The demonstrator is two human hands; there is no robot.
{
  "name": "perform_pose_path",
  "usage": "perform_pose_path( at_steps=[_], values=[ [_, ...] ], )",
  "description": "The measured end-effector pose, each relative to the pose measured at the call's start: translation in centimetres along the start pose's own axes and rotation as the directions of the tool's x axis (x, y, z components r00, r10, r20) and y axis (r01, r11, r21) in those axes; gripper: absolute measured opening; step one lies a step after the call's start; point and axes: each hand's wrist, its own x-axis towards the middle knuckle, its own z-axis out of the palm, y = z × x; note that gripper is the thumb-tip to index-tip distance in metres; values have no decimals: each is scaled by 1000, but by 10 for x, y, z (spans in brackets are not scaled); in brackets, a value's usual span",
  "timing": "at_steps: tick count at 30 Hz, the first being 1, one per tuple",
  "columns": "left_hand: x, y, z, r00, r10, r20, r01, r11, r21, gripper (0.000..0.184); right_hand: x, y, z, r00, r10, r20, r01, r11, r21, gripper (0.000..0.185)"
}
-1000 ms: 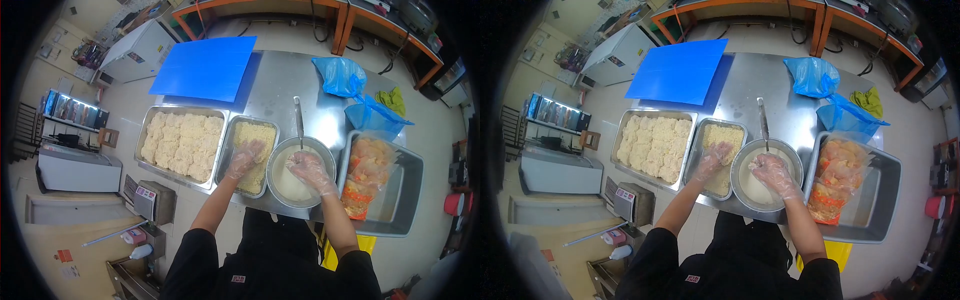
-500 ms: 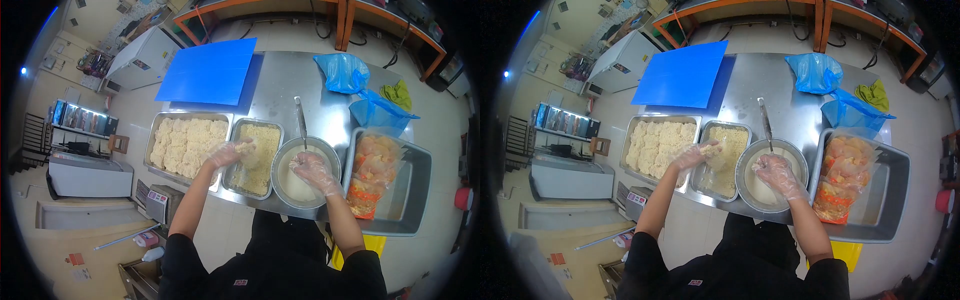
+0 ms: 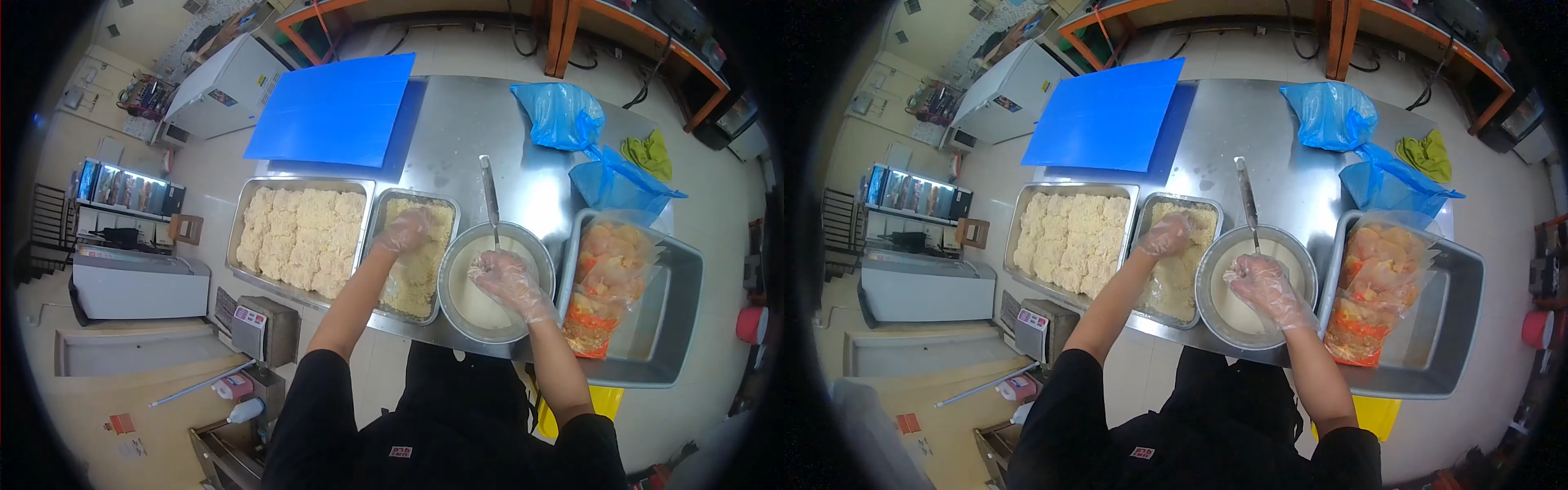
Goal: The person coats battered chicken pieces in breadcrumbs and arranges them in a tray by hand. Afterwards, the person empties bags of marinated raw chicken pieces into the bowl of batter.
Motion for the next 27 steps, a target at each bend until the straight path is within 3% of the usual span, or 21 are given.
perform_pose_path(
  at_steps=[2,4,8,10,12,14,16,19,22,25,27],
  values=[
    [-5,0,-9,997,-68,32,71,993,-89,46,0,1,0,1000,2,9,-2,1000,-1,23],
    [-22,88,-76,951,-286,116,274,956,109,39,1,2,-1,1000,-8,10,8,1000,-22,23],
    [-63,131,-98,923,-283,259,261,958,116,37,0,1,0,1000,15,15,-15,1000,7,24],
    [-71,136,-93,934,-308,181,264,936,231,40,0,-1,-2,1000,22,14,-22,1000,-4,25],
    [-74,141,-74,914,-404,-49,406,913,41,50,0,0,-1,1000,25,12,-25,1000,11,25],
    [-61,130,-40,863,-421,-280,452,890,54,60,-1,3,1,1000,25,7,-25,998,50,26],
    [-40,108,8,815,-299,-495,478,832,284,69,0,4,-1,999,13,30,-13,1000,11,26],
    [-22,134,-9,764,-560,-320,620,775,124,76,0,5,2,999,-35,-10,34,999,-21,27],
    [-25,130,-8,800,-442,-405,554,804,215,73,-2,1,3,999,5,33,-5,1000,-6,28],
    [-30,142,-20,942,-267,-205,314,914,255,68,1,-3,-3,1000,8,19,-8,1000,-17,28],
    [-38,150,-21,957,-247,-155,279,929,242,60,-4,-1,-2,1000,14,19,-14,1000,-13,28]
  ],
)
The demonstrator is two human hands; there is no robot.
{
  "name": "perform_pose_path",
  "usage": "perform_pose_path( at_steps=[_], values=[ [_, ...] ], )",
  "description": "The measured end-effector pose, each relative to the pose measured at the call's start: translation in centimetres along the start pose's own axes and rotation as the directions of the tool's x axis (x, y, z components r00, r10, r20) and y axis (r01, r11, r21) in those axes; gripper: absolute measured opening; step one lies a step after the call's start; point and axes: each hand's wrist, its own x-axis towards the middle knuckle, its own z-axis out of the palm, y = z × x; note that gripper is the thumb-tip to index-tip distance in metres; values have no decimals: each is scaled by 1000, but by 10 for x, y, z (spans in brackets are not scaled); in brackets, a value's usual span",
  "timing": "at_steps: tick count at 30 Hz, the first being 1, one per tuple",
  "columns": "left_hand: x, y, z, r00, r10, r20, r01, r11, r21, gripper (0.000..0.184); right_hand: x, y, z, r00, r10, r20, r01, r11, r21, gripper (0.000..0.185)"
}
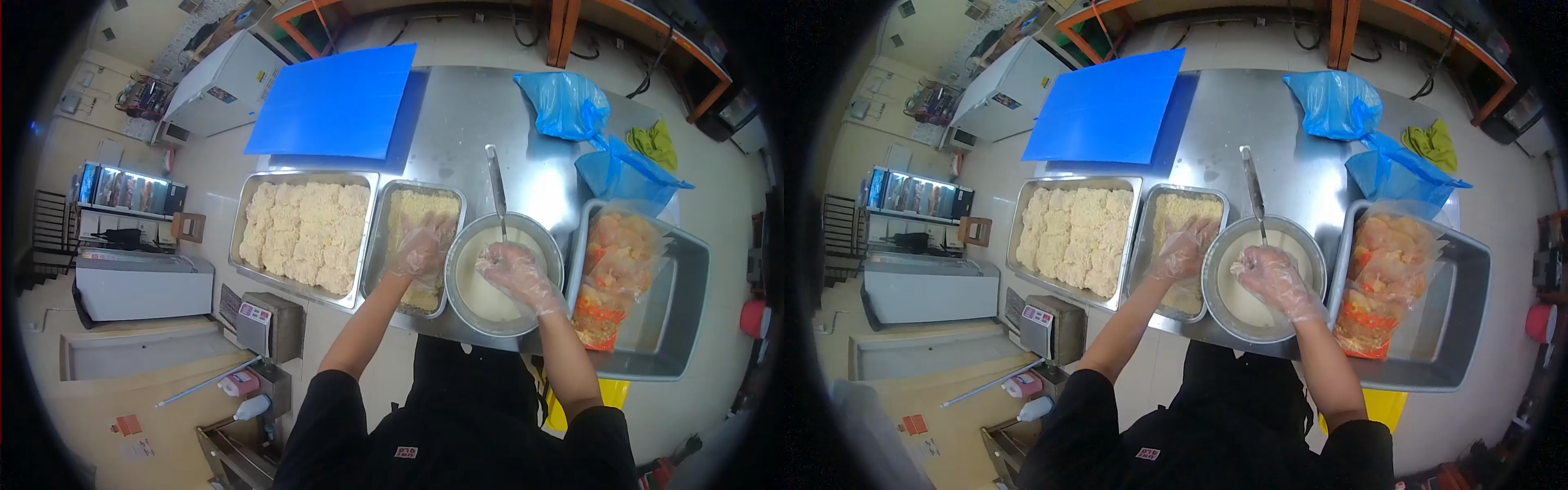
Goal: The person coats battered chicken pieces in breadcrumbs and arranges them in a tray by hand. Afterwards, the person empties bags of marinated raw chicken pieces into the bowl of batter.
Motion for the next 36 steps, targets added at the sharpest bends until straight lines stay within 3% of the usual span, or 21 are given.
perform_pose_path(
  at_steps=[3,5,6,8,9,10,13,16,19,22,25,28,31,34,36],
  values=[
    [-2,-8,-13,991,89,97,-91,996,10,44,3,3,0,1000,4,4,-4,1000,13,29],
    [-5,-44,8,962,270,35,-263,890,372,32,3,2,3,1000,1,-20,-1,1000,6,29],
    [-2,-91,60,900,436,-10,-312,659,684,26,4,1,3,1000,4,-13,-4,1000,2,29],
    [-10,-105,61,880,460,-117,-286,711,642,17,3,1,4,1000,21,-3,-21,1000,-2,29],
    [-23,-75,14,946,274,-172,-226,941,252,13,2,1,4,1000,19,-6,-19,1000,2,30],
    [-33,-55,-12,988,72,-137,-97,978,-186,10,1,1,3,1000,14,-8,-14,1000,5,30],
    [-53,-53,3,993,107,-49,-115,972,-206,29,0,3,3,999,-16,-45,16,1000,14,33],
    [-58,-15,27,941,-127,-314,36,959,-281,63,3,8,6,1000,18,13,-18,1000,23,35],
    [-45,8,41,938,-240,-249,227,971,-78,87,3,6,6,999,29,34,-29,1000,10,36],
    [-23,12,25,907,-334,-255,313,942,-118,85,1,-2,-1,998,43,35,-42,999,-10,36],
    [8,-13,28,918,-376,-123,376,926,-22,85,4,7,4,1000,13,28,-14,999,31,36],
    [7,-10,32,905,-373,-205,359,928,-102,85,-2,5,6,998,-21,59,19,999,26,35],
    [10,-27,34,942,-314,-120,316,949,-2,85,2,-5,3,995,4,95,-3,1000,-2,33],
    [0,-60,42,937,-332,-105,322,941,-104,75,3,-5,2,996,-19,92,21,1000,-18,32],
    [5,-88,59,907,-413,81,419,905,-73,67,0,-2,2,997,-36,70,38,999,-22,32]
  ],
)
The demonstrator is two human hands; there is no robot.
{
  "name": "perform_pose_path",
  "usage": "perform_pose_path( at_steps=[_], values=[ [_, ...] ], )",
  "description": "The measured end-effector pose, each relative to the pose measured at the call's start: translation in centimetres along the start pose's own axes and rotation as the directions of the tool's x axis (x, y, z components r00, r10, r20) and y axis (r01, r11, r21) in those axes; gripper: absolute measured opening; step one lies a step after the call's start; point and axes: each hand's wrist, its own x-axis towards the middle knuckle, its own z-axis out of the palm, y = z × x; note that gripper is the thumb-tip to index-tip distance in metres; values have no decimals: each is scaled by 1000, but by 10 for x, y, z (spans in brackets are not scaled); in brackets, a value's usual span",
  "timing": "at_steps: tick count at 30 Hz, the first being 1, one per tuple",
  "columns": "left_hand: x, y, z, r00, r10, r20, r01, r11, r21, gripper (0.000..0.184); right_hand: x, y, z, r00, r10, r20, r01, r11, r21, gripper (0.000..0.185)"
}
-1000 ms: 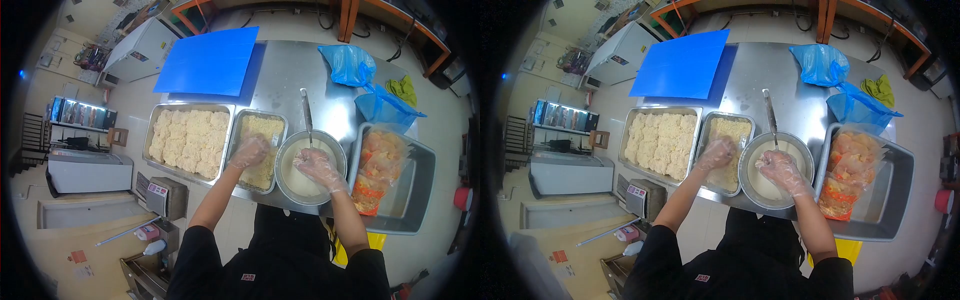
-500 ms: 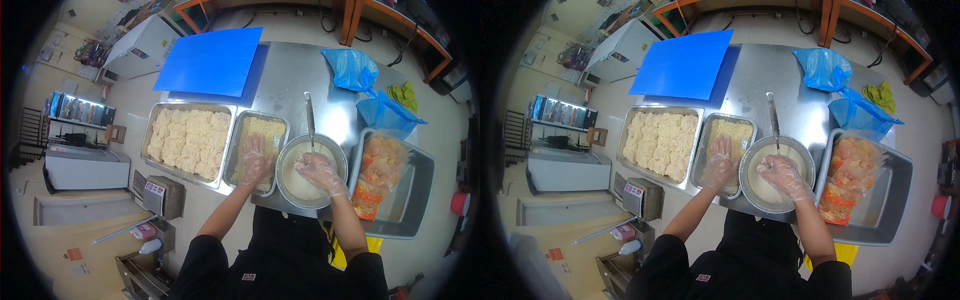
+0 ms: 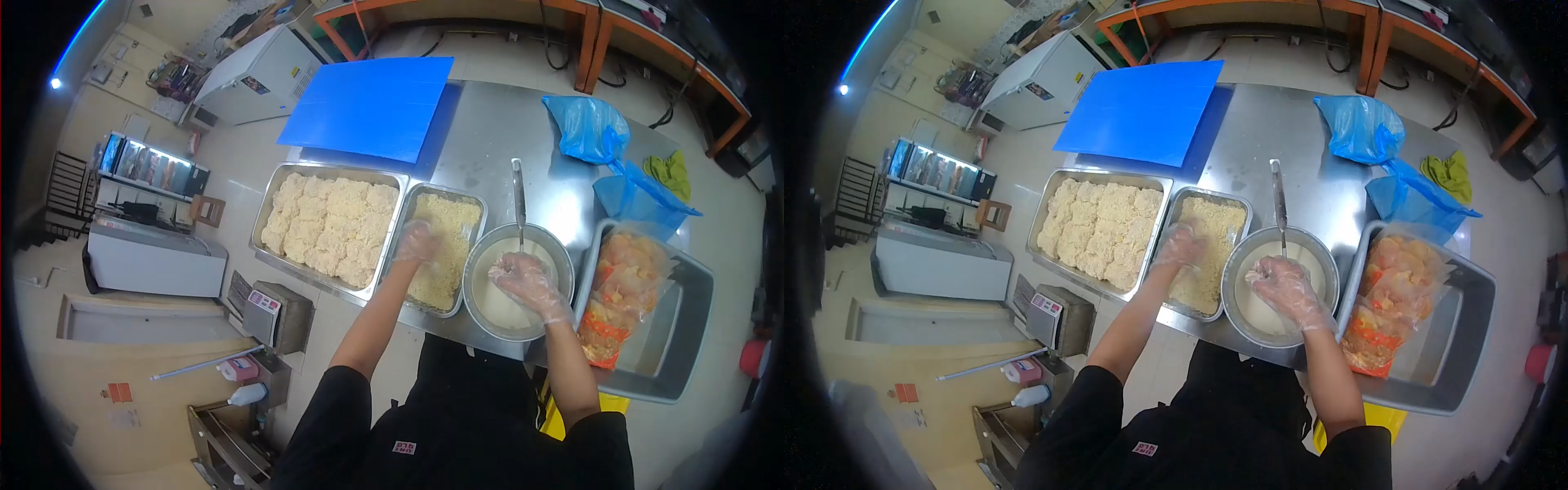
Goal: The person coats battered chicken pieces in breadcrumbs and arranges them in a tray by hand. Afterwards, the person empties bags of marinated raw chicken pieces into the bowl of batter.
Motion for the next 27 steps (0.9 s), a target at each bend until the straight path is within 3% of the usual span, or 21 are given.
perform_pose_path(
  at_steps=[1,4,7,10,12,15,17,18,21,22,27],
  values=[
    [5,0,-8,995,-54,81,53,999,12,64,2,4,1,1000,-2,-14,2,1000,-1,32],
    [-10,16,-56,995,-6,104,0,998,59,56,1,8,2,999,-12,-49,11,1000,-7,32],
    [2,-3,-41,980,36,194,-53,995,84,53,3,5,1,1000,11,-9,-11,999,-42,33],
    [-11,9,-42,985,-152,82,168,953,-251,53,1,1,-1,1000,9,9,-9,998,-62,33],
    [-21,11,-39,981,-181,70,192,844,-500,51,3,-3,-3,1000,5,7,-4,999,-54,33],
    [-45,-2,-30,985,-24,-169,-63,866,-495,46,2,-6,-5,999,33,1,-33,999,-37,33],
    [-81,33,-78,955,-64,-289,-78,888,-454,45,1,-5,-5,999,49,-24,-50,998,-30,34],
    [-92,33,-92,972,-26,-235,-120,803,-584,49,1,-4,-4,998,59,-21,-60,998,-25,35],
    [-98,14,-73,934,-56,-352,-186,766,-615,49,2,3,2,998,53,-21,-53,998,-15,37],
    [-95,12,-68,886,-58,-460,-312,659,-684,46,2,9,3,999,28,-28,-29,999,-19,38],
    [-110,15,-119,915,-157,-372,-319,284,-904,39,-2,28,5,998,45,-38,-41,995,93,39]
  ],
)
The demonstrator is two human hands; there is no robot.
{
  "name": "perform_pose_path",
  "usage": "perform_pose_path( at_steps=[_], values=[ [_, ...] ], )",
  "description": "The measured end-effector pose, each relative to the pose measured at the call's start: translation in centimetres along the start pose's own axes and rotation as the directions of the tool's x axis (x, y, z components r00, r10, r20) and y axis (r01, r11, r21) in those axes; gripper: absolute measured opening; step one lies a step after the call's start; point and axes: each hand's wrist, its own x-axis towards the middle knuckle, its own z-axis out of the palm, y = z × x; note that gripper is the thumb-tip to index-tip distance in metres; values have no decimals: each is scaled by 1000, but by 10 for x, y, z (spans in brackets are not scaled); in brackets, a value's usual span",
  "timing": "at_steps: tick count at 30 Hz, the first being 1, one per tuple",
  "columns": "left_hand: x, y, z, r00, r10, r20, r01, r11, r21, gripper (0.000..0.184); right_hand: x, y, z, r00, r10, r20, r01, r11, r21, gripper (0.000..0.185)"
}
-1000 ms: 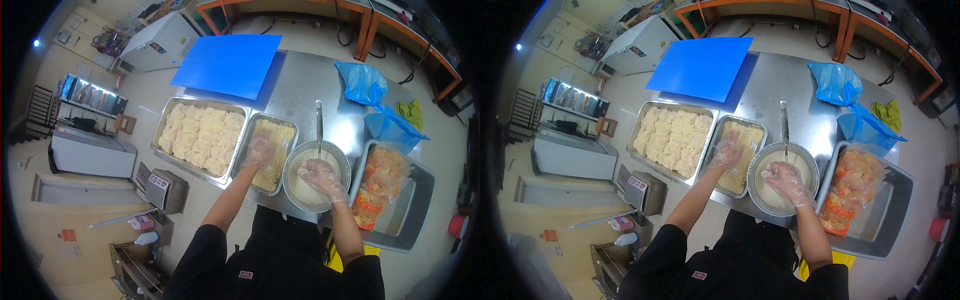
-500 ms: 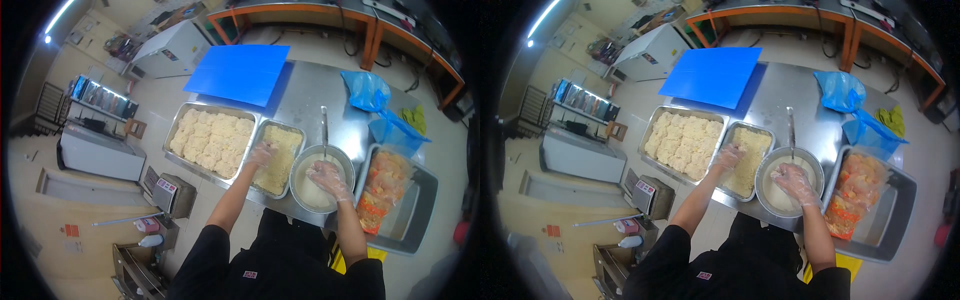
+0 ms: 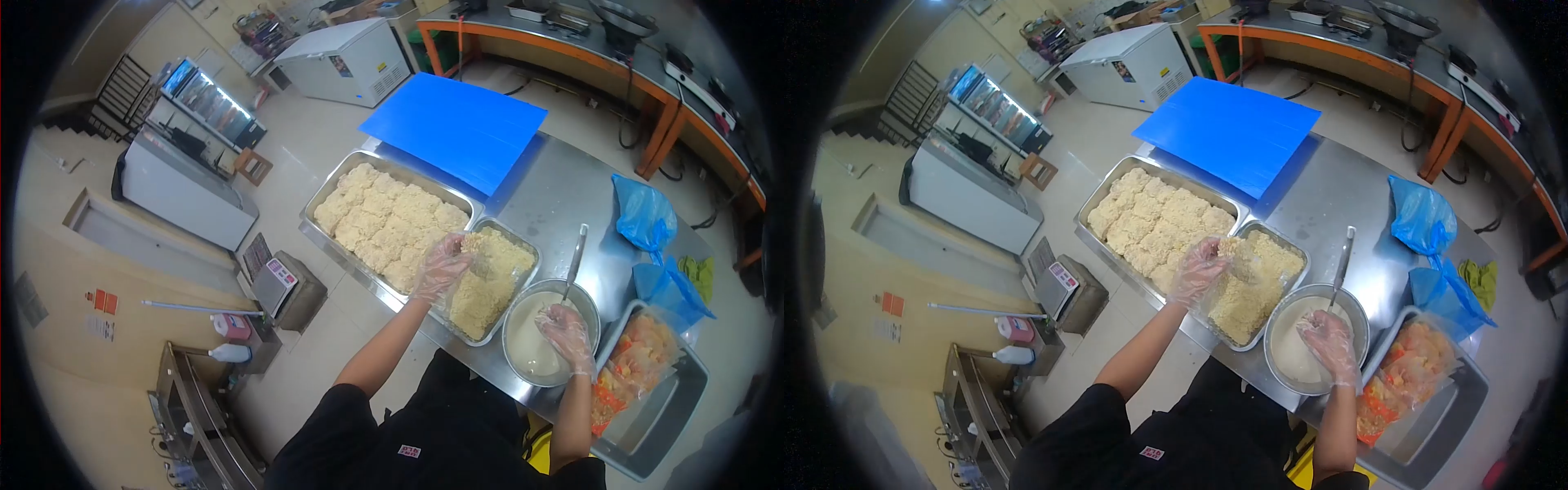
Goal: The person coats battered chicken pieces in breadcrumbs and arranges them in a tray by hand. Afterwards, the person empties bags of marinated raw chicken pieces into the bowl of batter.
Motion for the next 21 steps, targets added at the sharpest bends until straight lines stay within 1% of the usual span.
perform_pose_path(
  at_steps=[1,2,4,5,7,8,10,11,14,16,17,19,20,21],
  values=[
    [2,4,-5,999,-33,-10,32,997,-75,38,0,10,1,1000,28,6,-28,999,43,39],
    [4,4,-13,999,-40,-19,39,998,-57,38,1,19,5,998,60,14,-61,994,86,38],
    [9,8,-31,998,-56,-26,55,998,-19,37,4,-2,-7,988,115,99,-122,991,60,40],
    [10,12,-39,999,-32,-33,28,995,-94,36,4,-9,-10,980,149,136,-156,987,46,40],
    [9,34,-55,999,7,-48,-19,968,-251,36,-5,-4,-9,987,141,71,-148,983,106,41],
    [11,32,-69,995,18,-94,-36,980,-193,36,-8,-3,-9,990,138,37,-142,981,132,42],
    [9,22,-100,981,51,-185,-66,995,-75,35,-8,-20,-15,976,203,76,-214,959,187,41],
    [6,15,-111,971,47,-233,-66,995,-77,35,-6,-30,-19,969,229,96,-245,946,213,40],
    [-5,-3,-146,936,44,-350,-63,997,-42,34,-1,-50,-22,960,269,83,-280,941,190,39],
    [-10,-8,-163,919,54,-390,-55,998,9,34,0,-60,-21,962,269,50,-273,956,111,39],
    [-13,-12,-164,929,31,-369,-47,998,-34,32,0,-62,-21,963,268,31,-269,961,68,39],
    [-24,-3,-154,944,-13,-330,-28,992,-121,28,-1,-43,-15,974,227,19,-228,967,111,37],
    [-32,-9,-152,973,-1,-232,13,999,48,25,-3,-34,-13,979,205,15,-205,970,133,36],
    [-42,-19,-150,992,-6,-129,35,975,220,22,-5,-35,-11,980,197,11,-197,970,141,35]
  ],
)
